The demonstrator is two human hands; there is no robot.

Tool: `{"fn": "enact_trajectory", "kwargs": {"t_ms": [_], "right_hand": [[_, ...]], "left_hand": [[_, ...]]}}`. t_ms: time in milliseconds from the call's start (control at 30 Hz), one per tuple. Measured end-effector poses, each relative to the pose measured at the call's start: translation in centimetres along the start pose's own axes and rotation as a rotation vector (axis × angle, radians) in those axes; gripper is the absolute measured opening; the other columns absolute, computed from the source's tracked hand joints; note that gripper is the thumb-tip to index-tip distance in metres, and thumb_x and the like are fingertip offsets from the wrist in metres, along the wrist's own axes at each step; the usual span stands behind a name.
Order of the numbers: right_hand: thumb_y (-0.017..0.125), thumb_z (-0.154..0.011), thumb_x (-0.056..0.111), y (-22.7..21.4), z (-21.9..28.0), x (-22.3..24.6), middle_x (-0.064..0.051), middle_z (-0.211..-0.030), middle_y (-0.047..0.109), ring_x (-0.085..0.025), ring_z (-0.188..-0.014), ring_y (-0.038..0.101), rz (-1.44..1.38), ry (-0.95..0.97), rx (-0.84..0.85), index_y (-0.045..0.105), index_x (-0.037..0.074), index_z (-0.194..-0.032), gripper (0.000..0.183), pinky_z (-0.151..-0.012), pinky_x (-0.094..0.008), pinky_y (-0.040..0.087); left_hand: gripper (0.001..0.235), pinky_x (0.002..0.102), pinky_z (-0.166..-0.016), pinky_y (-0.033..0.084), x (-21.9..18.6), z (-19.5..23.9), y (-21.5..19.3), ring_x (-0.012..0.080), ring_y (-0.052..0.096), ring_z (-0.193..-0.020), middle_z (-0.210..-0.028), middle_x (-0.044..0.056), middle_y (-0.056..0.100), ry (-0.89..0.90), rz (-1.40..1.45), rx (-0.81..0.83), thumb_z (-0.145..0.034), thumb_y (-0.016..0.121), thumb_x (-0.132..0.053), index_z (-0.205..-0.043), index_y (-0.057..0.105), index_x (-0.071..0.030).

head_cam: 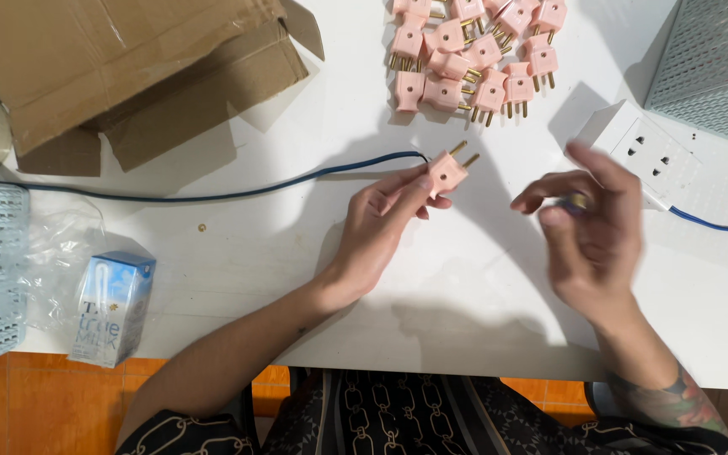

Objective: The person uses a screwdriver to disassemble an electrical plug, attaches wiring to the internal contact pins, and then fastens the plastic casing back together with a screw.

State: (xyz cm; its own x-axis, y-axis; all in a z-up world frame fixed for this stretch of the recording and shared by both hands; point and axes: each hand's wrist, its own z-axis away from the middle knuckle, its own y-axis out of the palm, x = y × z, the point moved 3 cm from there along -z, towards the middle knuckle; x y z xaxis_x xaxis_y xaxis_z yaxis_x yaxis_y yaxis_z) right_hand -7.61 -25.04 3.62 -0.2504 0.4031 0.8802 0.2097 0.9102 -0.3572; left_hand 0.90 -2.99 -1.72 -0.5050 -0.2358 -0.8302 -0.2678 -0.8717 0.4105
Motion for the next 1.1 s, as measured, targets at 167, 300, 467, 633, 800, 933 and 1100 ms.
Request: {"fn": "enact_trajectory", "kwargs": {"t_ms": [167, 300, 467, 633, 800, 933, 1100], "right_hand": [[0.059, -0.117, 0.027, -2.0, 0.5, 1.1, -0.021, -0.116, 0.078, -0.033, -0.122, 0.069, 0.189, -0.112, 0.038, 0.069, 0.000, -0.108, 0.030, -0.122, -0.049, 0.058], [0.068, -0.113, 0.020, -2.3, 1.1, 0.4, -0.012, -0.111, 0.070, -0.031, -0.117, 0.059, 0.263, -0.188, -0.002, 0.080, 0.009, -0.097, 0.023, -0.115, -0.047, 0.047], [0.083, -0.099, 0.030, -3.6, 2.9, -1.7, -0.004, -0.100, 0.052, -0.024, -0.096, 0.053, 0.170, -0.202, -0.150, 0.076, 0.013, -0.105, 0.019, -0.092, -0.039, 0.045], [0.078, -0.101, 0.010, -2.2, 2.2, -0.3, -0.019, -0.082, 0.066, -0.038, -0.079, 0.071, 0.074, -0.289, -0.300, 0.068, -0.008, -0.093, 0.022, -0.084, -0.046, 0.059], [0.080, -0.108, 0.011, 0.5, 0.4, -1.4, -0.015, -0.110, 0.065, -0.028, -0.105, 0.064, 0.318, -0.283, 0.202, 0.087, 0.001, -0.115, 0.015, -0.088, -0.038, 0.053], [0.047, -0.122, 0.028, 6.3, -0.2, 0.0, -0.016, -0.115, 0.074, -0.040, -0.098, 0.076, -0.042, -0.385, 0.528, 0.072, 0.006, -0.128, 0.034, -0.084, -0.055, 0.065], [0.089, -0.099, 0.011, 9.4, 2.1, -0.5, -0.006, -0.152, 0.067, -0.029, -0.146, 0.055, 0.561, -0.696, 0.613, 0.083, 0.017, -0.138, 0.040, -0.127, -0.050, 0.046]], "left_hand": [[0.048, 0.031, -0.090, 0.054, -0.5, 0.2, 0.0, 0.0177, 0.082, -0.107, -0.122, 0.006, 0.085, 0.006, -0.029, 0.022, -0.108, 0.066, -0.037, -0.144, 0.080, -0.007], [0.049, 0.031, -0.089, 0.054, -0.2, 0.2, 0.0, 0.0188, 0.083, -0.106, -0.119, 0.007, 0.084, -0.017, -0.031, 0.003, -0.107, 0.068, -0.035, -0.143, 0.080, -0.004], [0.049, 0.031, -0.090, 0.055, 0.2, -0.3, -0.3, 0.0196, 0.083, -0.105, -0.121, 0.009, 0.085, -0.027, -0.039, -0.035, -0.106, 0.071, -0.036, -0.140, 0.080, -0.003], [0.049, 0.030, -0.092, 0.057, -0.3, -0.4, -0.2, 0.0191, 0.083, -0.105, -0.125, 0.007, 0.084, -0.008, -0.072, -0.047, -0.107, 0.070, -0.035, -0.143, 0.078, -0.003], [0.041, 0.028, -0.089, 0.058, 0.8, -0.4, -0.8, 0.0200, 0.083, -0.109, -0.126, 0.012, 0.085, 0.095, 0.013, -0.015, -0.114, 0.068, -0.027, -0.143, 0.075, 0.001], [0.047, 0.029, -0.092, 0.056, -0.4, -1.2, -1.1, 0.0173, 0.081, -0.105, -0.124, 0.011, 0.086, 0.065, 0.002, -0.153, -0.111, 0.068, -0.030, -0.148, 0.075, -0.001], [0.048, 0.028, -0.096, 0.058, -0.3, -1.7, -1.7, 0.0185, 0.080, -0.107, -0.124, 0.011, 0.085, 0.033, 0.045, -0.154, -0.110, 0.066, -0.032, -0.144, 0.075, 0.001]]}}
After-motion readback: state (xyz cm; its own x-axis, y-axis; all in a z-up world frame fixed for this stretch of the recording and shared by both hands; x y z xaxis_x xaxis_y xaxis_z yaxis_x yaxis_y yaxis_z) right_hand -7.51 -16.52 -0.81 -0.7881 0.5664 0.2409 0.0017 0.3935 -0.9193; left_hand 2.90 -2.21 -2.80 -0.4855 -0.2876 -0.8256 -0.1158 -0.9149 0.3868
